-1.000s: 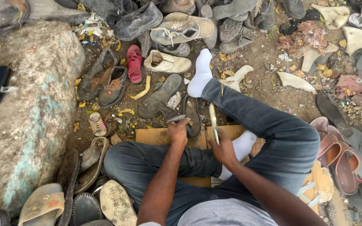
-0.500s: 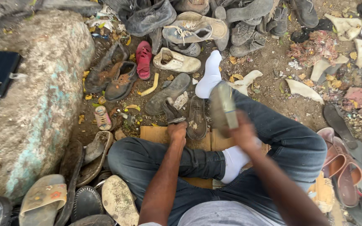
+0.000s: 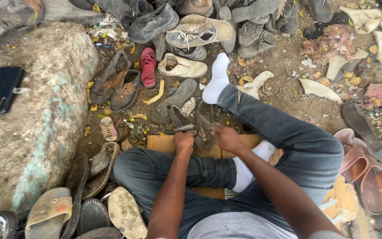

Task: The person sits on a cardboard sheet and uses a knife to scrape and trim the sole and edges of a worn shoe. They repeatedly reposition the shoe and continue scraping the sole area.

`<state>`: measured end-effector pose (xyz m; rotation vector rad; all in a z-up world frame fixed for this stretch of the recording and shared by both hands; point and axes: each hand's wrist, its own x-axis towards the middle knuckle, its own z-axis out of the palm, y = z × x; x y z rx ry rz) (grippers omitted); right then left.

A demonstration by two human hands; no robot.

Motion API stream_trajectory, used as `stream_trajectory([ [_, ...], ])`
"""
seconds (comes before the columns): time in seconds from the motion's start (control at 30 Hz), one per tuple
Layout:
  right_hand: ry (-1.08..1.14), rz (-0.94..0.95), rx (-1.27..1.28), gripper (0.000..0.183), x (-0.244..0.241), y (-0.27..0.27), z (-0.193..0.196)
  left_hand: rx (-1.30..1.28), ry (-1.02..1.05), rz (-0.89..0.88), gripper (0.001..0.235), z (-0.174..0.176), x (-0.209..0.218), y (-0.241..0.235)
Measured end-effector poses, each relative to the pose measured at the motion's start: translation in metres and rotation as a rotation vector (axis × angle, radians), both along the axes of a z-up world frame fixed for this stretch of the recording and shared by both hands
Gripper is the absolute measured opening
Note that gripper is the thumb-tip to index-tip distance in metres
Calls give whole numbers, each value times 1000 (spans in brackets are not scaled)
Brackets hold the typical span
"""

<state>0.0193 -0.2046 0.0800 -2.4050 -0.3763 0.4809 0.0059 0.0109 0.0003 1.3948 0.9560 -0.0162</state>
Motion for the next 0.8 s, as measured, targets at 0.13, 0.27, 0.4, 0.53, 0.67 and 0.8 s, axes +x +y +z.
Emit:
stream_trajectory([
  [0.13, -9, 61, -97, 35, 22, 47, -16, 86, 3, -19, 36, 8, -1, 1],
  [0.27, 47, 52, -19, 35, 33, 54, -1, 188, 85, -135, 36, 25, -5, -3],
  [0.4, 44, 138, 41, 34, 5, 41, 27, 256, -17, -101, 44, 41, -5, 0],
  [0.53, 116, 205, -53, 38, -19, 17, 38, 315, -161, -80, 49, 31, -16, 1],
  [0.67, 177, 273, -158, 32, 0, 35, 31, 421, -89, -161, 39, -1, -28, 5],
  [0.8, 175, 345, -188, 32, 2, 31, 39, 537, -94, -182, 43, -29, -35, 5],
])
